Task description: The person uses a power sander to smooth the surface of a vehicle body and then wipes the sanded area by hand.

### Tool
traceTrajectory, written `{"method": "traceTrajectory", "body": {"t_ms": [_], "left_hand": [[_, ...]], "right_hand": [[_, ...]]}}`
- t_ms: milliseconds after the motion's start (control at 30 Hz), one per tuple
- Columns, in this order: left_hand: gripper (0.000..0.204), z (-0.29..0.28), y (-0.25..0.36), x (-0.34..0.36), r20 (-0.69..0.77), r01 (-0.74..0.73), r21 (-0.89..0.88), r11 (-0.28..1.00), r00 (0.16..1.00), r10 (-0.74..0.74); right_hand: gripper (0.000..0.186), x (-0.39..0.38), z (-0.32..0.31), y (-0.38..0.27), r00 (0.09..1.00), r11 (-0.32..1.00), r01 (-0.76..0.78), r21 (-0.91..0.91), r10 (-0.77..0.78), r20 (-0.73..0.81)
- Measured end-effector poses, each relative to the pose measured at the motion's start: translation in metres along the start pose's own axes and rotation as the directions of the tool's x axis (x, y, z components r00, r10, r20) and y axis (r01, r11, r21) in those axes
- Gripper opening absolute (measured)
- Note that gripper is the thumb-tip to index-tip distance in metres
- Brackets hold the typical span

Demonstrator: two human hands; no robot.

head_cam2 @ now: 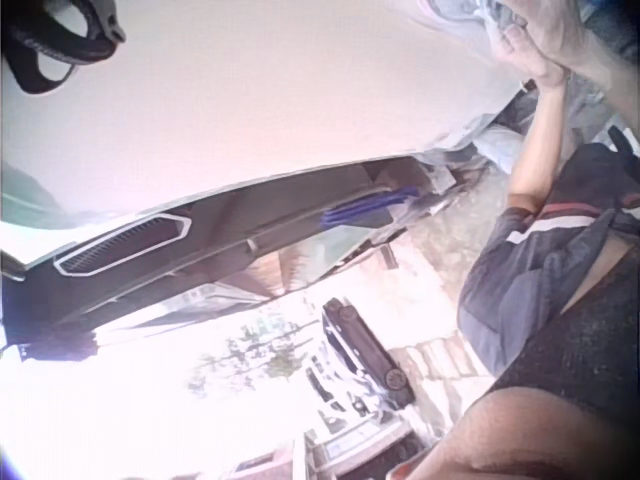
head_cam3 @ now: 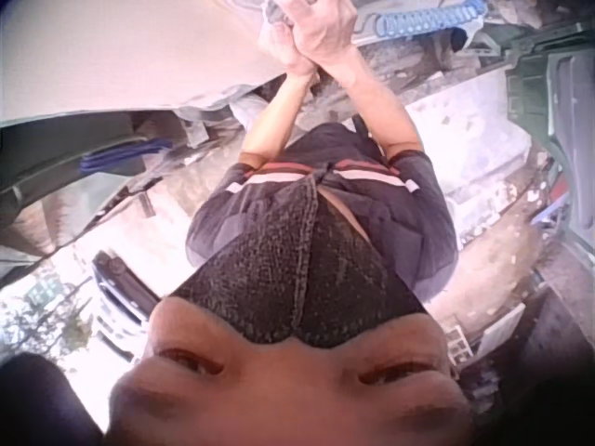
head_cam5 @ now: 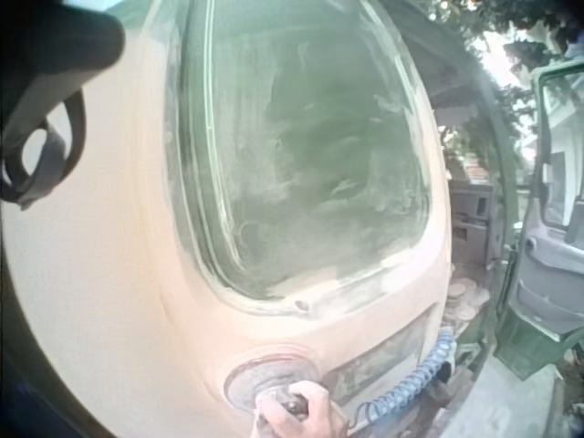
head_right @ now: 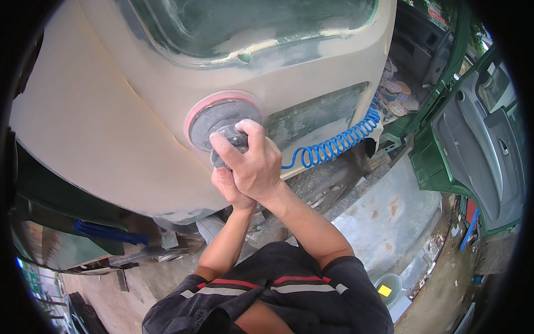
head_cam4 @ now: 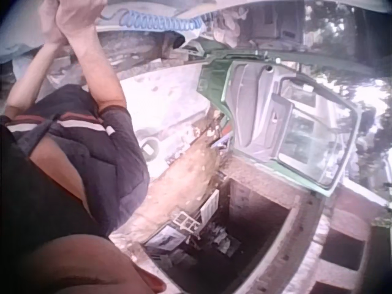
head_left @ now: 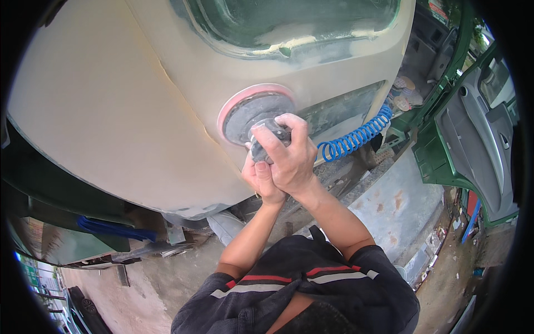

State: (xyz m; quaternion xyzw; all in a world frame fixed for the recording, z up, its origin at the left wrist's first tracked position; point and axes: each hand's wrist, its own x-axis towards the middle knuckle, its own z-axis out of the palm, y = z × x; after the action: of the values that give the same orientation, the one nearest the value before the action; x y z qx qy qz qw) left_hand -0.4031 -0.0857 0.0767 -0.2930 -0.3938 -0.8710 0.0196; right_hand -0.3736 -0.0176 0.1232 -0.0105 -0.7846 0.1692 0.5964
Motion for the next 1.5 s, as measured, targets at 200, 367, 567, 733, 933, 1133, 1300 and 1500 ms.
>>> {"method": "traceTrajectory", "body": {"t_ms": [200, 367, 567, 733, 933, 1133, 1300, 1500], "left_hand": [[0.036, 0.061, -0.025, 0.027, 0.220, 0.167, 0.304, 0.938, 0.945, -0.240], [0.045, 0.023, 0.033, 0.020, -0.003, 0.025, 0.042, 0.999, 1.000, -0.024], [0.037, 0.031, -0.011, 0.020, 0.141, 0.123, 0.197, 0.973, 0.978, -0.152], [0.044, 0.025, 0.018, 0.020, 0.078, 0.112, 0.039, 0.993, 0.990, -0.115], [0.054, 0.007, -0.007, 0.018, 0.152, 0.052, 0.103, 0.993, 0.986, -0.067], [0.052, 0.022, 0.010, 0.005, -0.009, 0.053, -0.141, 0.989, 0.998, -0.055], [0.059, 0.011, 0.000, 0.012, 0.108, 0.110, -0.093, 0.990, 0.989, -0.100], [0.062, 0.008, -0.004, -0.002, -0.039, 0.034, -0.258, 0.965, 0.998, -0.045]], "right_hand": [[0.050, 0.017, -0.037, 0.058, 0.945, 0.962, -0.231, -0.145, 0.187, -0.269], [0.039, 0.021, 0.002, -0.019, 0.999, 1.000, -0.023, 0.015, 0.024, -0.043], [0.050, 0.022, -0.027, 0.027, 0.976, 0.987, -0.149, -0.061, 0.137, -0.168], [0.047, 0.025, -0.015, 0.004, 0.988, 0.994, -0.104, -0.021, 0.100, -0.118], [0.046, 0.028, -0.012, -0.001, 0.994, 0.995, -0.070, -0.072, 0.063, -0.090], [0.040, 0.025, -0.012, -0.008, 0.990, 0.992, 0.107, -0.060, -0.100, 0.101], [0.042, 0.034, -0.015, 0.000, 0.999, 0.984, 0.027, -0.179, -0.033, -0.031], [0.040, 0.023, -0.009, 0.001, 0.973, 0.967, 0.220, -0.131, -0.207, 0.103]]}}
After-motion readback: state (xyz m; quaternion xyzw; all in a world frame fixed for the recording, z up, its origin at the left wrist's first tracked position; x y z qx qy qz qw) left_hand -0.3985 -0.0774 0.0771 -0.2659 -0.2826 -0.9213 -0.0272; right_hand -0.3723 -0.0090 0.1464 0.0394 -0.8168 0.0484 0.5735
